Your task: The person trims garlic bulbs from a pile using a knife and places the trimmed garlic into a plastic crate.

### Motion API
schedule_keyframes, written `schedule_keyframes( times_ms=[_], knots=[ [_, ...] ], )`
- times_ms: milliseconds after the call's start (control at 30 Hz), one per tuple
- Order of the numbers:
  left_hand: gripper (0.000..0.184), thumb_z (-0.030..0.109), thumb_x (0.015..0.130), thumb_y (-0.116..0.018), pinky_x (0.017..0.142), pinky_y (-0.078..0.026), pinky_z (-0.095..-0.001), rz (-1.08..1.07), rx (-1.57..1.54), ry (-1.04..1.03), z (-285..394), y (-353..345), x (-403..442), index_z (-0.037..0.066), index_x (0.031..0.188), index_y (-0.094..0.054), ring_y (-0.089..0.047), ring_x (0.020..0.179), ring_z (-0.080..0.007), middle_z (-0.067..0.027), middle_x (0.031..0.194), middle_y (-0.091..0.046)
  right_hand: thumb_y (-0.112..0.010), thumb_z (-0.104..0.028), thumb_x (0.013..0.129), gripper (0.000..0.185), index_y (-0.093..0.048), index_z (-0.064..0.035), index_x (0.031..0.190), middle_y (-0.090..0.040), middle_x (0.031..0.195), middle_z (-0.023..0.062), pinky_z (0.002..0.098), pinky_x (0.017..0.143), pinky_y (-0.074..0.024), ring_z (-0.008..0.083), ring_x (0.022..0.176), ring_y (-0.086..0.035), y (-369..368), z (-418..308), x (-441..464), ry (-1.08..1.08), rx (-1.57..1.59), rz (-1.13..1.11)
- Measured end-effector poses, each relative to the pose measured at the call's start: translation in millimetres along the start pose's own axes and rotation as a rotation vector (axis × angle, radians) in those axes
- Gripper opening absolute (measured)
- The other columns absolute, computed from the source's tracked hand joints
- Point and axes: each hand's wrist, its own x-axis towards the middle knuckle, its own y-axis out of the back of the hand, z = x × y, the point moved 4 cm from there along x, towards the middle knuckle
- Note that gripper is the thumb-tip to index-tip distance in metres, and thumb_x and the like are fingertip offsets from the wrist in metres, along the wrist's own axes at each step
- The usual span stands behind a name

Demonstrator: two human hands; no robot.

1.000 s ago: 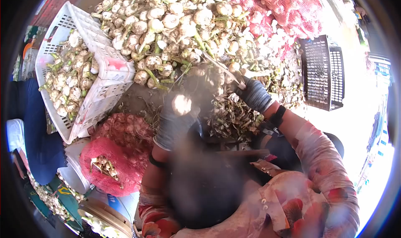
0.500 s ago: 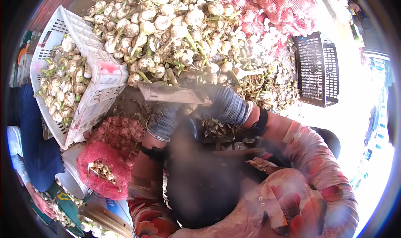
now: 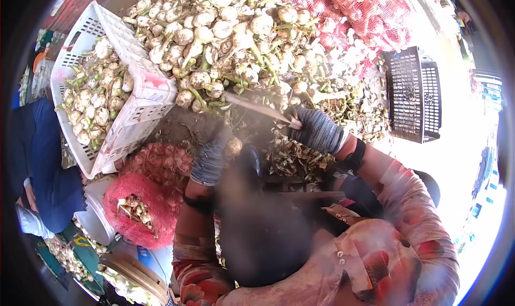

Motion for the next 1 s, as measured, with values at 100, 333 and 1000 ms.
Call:
schedule_keyframes(
  times_ms=[100, 333, 1000],
  knots=[
    [0.029, 0.025, 0.097, -0.055, 0.076, -0.053, -0.0359, -0.043, -0.152, 0.200, -8, -6, 4, 0.003, 0.115, -0.056, -0.060, 0.093, -0.0199, -0.0070, 0.103, -0.060, -0.063, -0.037, 0.087, 0.034, -0.056, -0.0099, 0.106, -0.064, 0.077, 0.0178, 0.0447, 0.065, -0.0505, 0.0381, 0.073, -0.064, -3, -32, 6, 0.139, -0.001, -0.006],
    [0.032, 0.040, 0.094, -0.057, 0.060, -0.048, -0.0333, -0.556, -0.583, 0.251, -17, -7, 6, 0.011, 0.107, -0.057, -0.057, 0.078, -0.0190, -0.0048, 0.087, -0.056, -0.062, -0.030, 0.085, 0.025, -0.062, -0.0084, 0.097, -0.065, 0.074, 0.0149, 0.0436, 0.064, -0.0531, 0.0342, 0.069, -0.065, -51, 42, 26, 0.072, -0.336, -0.385],
    [0.068, 0.056, 0.084, -0.065, 0.069, -0.055, -0.0403, 0.213, 0.280, 0.080, 23, 99, 74, 0.001, 0.123, -0.053, -0.064, 0.085, -0.0283, -0.0124, 0.109, -0.063, -0.069, -0.027, 0.086, 0.026, -0.058, -0.0034, 0.087, -0.057, 0.066, 0.0154, 0.0384, 0.061, -0.0476, 0.0329, 0.061, -0.054, -16, 36, 0, -0.105, -0.013, 0.037]
  ],
)
